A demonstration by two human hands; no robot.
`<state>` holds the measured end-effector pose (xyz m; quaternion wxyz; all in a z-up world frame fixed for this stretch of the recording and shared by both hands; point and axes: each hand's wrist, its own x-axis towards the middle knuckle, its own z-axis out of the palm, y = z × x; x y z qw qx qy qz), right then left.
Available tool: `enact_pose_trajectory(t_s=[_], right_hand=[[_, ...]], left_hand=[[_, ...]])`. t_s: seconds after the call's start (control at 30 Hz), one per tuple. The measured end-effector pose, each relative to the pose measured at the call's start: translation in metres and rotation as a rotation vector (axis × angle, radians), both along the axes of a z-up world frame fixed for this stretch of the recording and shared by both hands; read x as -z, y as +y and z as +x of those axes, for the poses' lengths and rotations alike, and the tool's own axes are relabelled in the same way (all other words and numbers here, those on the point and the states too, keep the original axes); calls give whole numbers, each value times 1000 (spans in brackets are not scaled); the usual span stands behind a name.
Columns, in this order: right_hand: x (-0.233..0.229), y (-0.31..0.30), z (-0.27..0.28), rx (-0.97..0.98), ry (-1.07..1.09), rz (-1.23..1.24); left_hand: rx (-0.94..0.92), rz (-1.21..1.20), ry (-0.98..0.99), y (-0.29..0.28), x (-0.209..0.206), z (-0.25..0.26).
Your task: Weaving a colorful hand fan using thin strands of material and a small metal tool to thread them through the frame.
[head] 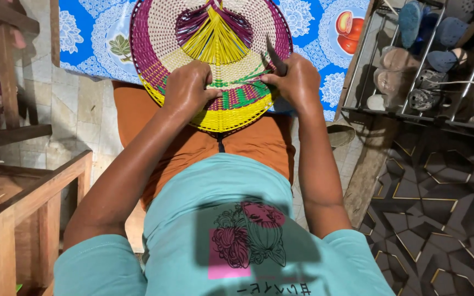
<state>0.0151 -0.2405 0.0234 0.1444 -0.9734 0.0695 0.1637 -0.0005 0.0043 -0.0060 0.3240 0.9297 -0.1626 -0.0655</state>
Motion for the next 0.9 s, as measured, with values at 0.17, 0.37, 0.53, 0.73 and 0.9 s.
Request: enact_pose_trajectory(t_s=[0.17, 0.37, 0.53, 0.73, 0.9], right_hand=[[-3, 17, 1, 17, 57, 11], [-7, 50, -14, -102, -27, 141], [-12, 36, -16, -222, -66, 241], [-4, 28, -14, -217, -69, 372], [7, 25, -14, -263, -3, 215]], left_hand=[[14, 25, 7, 0, -1, 1], [21, 45, 139, 1, -34, 3], [58, 137, 230, -7, -26, 10], [67, 216, 246, -11, -2, 18], [69, 468, 458, 24, -58, 22]])
